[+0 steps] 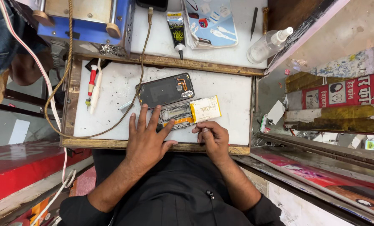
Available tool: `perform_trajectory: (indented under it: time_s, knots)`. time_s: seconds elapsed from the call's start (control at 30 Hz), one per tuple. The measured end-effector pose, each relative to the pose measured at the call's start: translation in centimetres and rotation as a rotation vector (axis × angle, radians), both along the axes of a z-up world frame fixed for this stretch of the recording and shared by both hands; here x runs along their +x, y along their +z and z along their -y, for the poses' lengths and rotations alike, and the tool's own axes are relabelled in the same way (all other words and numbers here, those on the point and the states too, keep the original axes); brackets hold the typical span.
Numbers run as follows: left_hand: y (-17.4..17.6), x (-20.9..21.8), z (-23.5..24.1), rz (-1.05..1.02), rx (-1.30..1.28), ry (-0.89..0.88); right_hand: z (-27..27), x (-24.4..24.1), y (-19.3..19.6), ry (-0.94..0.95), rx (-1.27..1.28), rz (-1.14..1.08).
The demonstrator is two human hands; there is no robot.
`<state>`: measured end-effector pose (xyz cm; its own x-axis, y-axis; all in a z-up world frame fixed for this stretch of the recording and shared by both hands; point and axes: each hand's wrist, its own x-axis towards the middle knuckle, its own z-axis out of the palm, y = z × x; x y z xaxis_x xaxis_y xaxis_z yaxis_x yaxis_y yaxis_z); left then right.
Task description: The person removes a battery from a disassembled mobile phone, then uses a small brush to clean the interior. They place the battery back into the phone and continue cleaning around the internal components. The person also wipes the back cover of the phone with a cloth before setting it aside.
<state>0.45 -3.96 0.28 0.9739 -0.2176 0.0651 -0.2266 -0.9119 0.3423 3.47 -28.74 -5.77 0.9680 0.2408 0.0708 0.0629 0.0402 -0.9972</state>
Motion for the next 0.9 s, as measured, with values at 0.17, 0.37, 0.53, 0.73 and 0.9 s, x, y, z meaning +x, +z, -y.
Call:
perform_trajectory:
  time_s: [0.17,0.37,0.53,0.73,0.9]
  knots:
    - [0.2,2.3,2.1,0.011,-0.061,-0.071,-0.2,0.3,0.7,0.0,0.0,0.006]
    - [-0.2,3.2,1.8,0.035,-0.052,-0.075,0.0,0.2,0.2,-0.014,0.045,0.006]
    - [0.1,0.4,-1.2,0.014,0.002,-0.009,0.2,0.1,-0.2,-0.009,0.036,0.008]
    - [0.1,-0.3,-1.3,0.017,-0.006,0.005,0.2,0.3,-0.3,0.009,0.027,0.033]
    - [-0.2,2.3,1.6,0.001,-0.073,-0.069,0.3,0.2,-0.2,-0.006,0.011,0.002]
